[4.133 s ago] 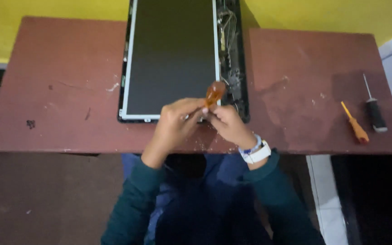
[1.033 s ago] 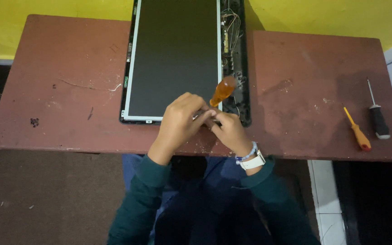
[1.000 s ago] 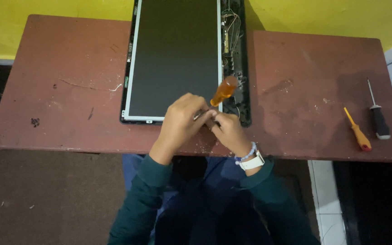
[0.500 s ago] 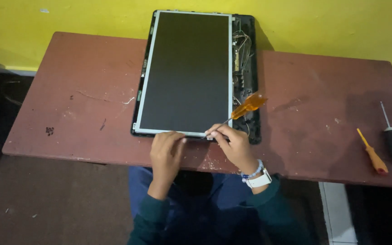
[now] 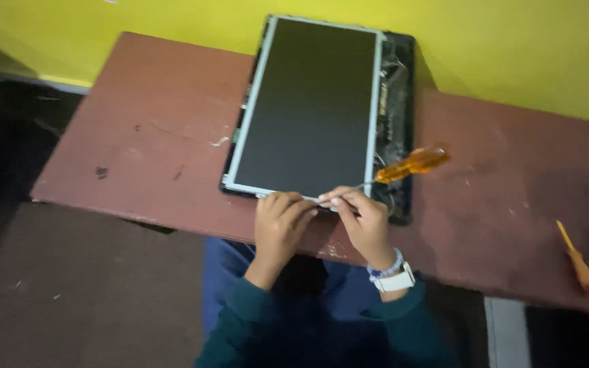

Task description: Disassembling a monitor or laptop by prying off the back panel and front bezel using a screwdriver.

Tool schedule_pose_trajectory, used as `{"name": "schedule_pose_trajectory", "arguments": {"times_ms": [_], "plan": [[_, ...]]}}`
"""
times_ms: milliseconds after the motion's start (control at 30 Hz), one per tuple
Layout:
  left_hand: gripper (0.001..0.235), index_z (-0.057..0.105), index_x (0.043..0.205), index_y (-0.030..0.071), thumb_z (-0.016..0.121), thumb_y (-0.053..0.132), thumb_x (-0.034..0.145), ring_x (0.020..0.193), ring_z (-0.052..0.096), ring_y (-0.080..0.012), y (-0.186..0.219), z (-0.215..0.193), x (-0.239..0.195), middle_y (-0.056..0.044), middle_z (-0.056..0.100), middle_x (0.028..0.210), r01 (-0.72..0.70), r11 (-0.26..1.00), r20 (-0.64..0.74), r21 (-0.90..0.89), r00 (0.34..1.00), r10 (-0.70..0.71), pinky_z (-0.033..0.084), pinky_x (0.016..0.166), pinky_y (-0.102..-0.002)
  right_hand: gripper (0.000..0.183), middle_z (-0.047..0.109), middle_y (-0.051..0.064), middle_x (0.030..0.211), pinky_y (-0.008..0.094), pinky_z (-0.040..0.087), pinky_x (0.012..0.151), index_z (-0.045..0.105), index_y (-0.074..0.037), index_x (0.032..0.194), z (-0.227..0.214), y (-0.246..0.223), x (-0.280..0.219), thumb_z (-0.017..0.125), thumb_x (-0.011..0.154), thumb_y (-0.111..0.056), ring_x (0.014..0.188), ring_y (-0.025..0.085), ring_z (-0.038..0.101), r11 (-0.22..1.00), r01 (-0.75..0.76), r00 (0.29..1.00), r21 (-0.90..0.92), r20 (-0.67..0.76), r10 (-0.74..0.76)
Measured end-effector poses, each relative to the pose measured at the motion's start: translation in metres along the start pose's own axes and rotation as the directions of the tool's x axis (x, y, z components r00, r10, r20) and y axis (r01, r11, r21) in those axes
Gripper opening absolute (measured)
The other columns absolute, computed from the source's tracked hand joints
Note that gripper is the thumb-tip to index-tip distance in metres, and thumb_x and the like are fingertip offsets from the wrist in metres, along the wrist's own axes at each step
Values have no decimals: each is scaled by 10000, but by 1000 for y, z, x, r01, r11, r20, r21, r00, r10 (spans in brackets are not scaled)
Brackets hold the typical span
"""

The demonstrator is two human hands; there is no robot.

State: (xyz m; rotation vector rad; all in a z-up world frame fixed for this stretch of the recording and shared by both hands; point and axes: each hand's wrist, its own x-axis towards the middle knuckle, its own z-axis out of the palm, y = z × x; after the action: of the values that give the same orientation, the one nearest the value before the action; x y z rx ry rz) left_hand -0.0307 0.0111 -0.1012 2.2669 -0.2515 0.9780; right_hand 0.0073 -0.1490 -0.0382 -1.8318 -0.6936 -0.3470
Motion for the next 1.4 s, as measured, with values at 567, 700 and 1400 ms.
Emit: {"name": "schedule_pose_trajectory", "arguments": {"times_ms": [567,700,1400], "plan": [[105,614,760,54,666,53,850,711,537,-300,-244,-101,10,-93,551,721,540,692,-532,479,806,-260,397,660,-399,86,679,293,943,469,586,764,516,70,1033,-28,50,-27,473,1026,-4,844,400,699,955,-164,977,247,-93,192],[112,743,821,146,640,104,831,811,566,-288,-285,-123,40,-49,631,829,556,616,-427,558,829,-361,412,637,-442,70,672,271,960,419,601,807,514,51,1037,-29,53,-36,485,1035,-12,858,360,702,958,-203,963,204,-134,232],[110,711,997,258,698,266,888,1012,592,-228,-310,-134,24,-1,620,984,438,533,-160,724,859,-487,443,900,-482,73,688,284,924,462,581,814,530,58,999,-33,58,-37,506,1008,-10,858,369,712,922,-241,946,303,-139,293]]}}
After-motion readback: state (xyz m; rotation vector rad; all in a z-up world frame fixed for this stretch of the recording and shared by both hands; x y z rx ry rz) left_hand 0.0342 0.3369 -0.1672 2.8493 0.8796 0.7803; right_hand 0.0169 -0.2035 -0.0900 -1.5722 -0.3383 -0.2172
